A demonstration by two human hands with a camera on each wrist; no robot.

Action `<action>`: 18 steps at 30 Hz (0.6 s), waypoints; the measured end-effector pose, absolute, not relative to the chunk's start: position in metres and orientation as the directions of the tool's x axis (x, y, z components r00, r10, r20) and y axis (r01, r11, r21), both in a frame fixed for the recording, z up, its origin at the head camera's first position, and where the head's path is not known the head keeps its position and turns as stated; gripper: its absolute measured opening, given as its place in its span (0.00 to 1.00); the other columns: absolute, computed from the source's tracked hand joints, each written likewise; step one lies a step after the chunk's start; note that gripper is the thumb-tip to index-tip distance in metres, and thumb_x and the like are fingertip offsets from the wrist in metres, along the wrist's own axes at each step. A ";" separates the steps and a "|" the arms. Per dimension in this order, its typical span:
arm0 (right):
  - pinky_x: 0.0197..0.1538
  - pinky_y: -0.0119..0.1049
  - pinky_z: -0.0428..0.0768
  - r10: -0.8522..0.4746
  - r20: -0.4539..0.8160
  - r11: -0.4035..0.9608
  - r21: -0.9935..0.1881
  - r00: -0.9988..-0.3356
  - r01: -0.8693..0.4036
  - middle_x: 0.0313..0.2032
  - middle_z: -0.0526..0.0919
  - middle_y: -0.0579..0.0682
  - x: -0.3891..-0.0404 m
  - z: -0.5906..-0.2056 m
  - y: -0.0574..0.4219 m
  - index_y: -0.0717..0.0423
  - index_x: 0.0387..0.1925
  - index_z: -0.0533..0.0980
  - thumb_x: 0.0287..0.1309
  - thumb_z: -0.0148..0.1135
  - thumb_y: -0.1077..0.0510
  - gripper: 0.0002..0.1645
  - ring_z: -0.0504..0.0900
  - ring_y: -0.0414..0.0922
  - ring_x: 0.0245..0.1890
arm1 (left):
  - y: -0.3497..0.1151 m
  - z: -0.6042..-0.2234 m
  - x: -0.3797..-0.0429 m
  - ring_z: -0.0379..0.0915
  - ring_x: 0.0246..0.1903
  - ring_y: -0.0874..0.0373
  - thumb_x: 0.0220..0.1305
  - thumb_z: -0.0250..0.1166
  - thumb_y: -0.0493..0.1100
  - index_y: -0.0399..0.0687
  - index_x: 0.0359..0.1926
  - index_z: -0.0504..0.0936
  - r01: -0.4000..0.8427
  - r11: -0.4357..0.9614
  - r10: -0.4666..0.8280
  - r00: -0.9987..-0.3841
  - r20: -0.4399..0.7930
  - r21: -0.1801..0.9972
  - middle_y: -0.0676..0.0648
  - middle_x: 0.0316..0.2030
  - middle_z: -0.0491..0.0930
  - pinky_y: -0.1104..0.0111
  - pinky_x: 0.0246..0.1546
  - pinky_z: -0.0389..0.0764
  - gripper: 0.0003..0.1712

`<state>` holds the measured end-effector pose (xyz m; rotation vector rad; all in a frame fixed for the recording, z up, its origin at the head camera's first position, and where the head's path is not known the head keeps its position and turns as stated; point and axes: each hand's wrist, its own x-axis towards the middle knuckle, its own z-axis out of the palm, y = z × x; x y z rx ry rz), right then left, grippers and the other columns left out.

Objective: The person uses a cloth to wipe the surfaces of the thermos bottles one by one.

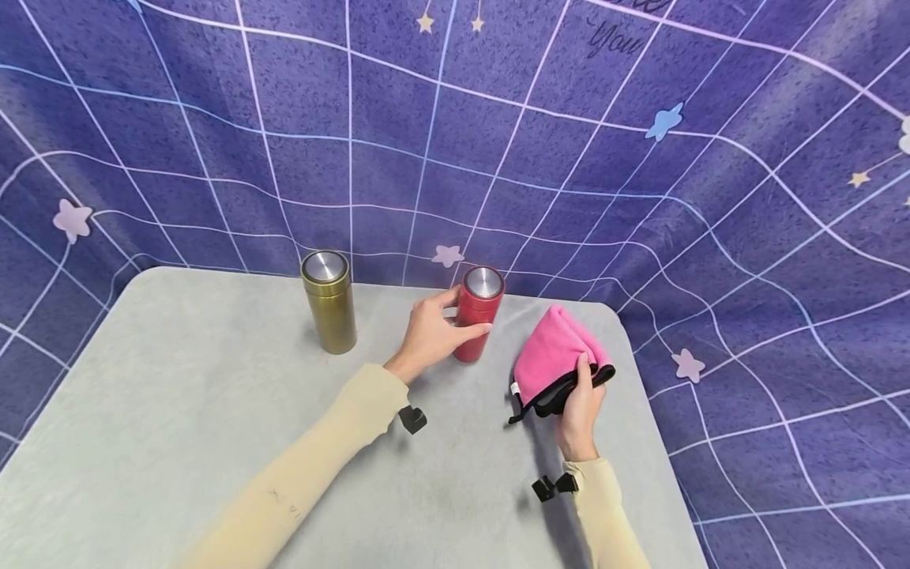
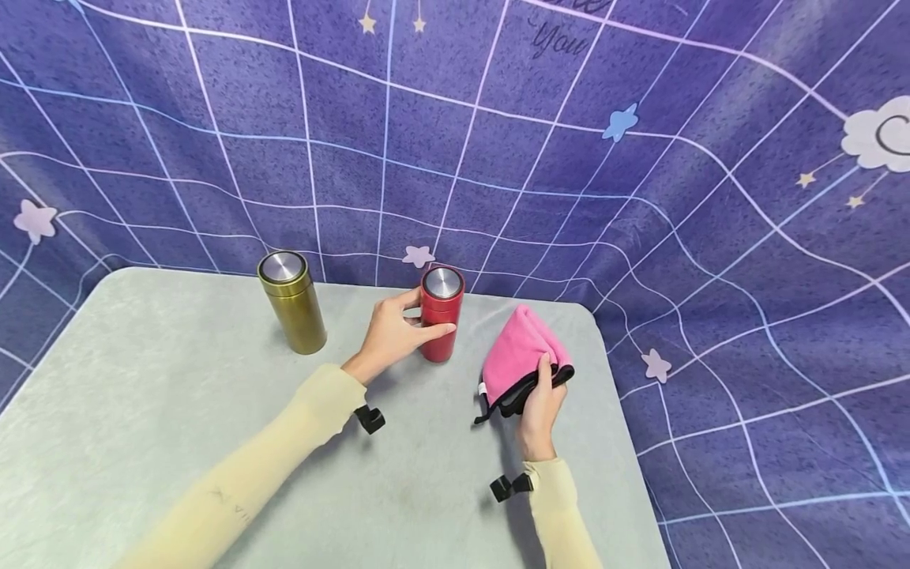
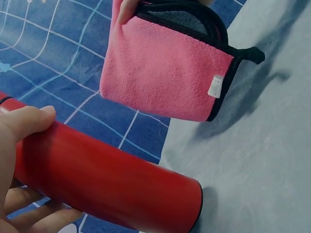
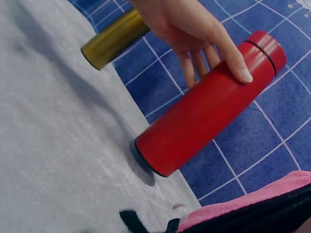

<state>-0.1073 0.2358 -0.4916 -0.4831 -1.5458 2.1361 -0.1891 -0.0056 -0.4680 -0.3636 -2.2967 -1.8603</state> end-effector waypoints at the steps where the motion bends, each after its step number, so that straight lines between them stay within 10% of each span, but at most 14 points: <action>1: 0.50 0.31 0.82 0.549 -0.013 -0.265 -0.951 -0.836 -0.159 0.47 0.82 0.44 -0.107 -0.492 0.236 0.47 0.64 0.75 0.82 0.55 0.44 0.19 0.83 0.40 0.45 | -0.004 -0.469 -0.191 0.91 0.44 0.51 0.50 0.89 0.47 0.45 0.64 0.86 0.292 0.200 0.087 -0.956 0.280 0.935 0.47 0.53 0.90 0.66 0.45 0.91 0.40; 18: 0.53 0.31 0.81 0.540 -0.004 -0.236 -0.961 -0.842 -0.147 0.50 0.81 0.45 -0.107 -0.497 0.239 0.49 0.64 0.75 0.81 0.57 0.43 0.21 0.81 0.41 0.50 | 0.013 -0.474 -0.201 0.88 0.46 0.54 0.49 0.88 0.56 0.52 0.69 0.83 0.283 0.373 0.084 -0.959 0.272 0.884 0.50 0.54 0.90 0.59 0.48 0.86 0.46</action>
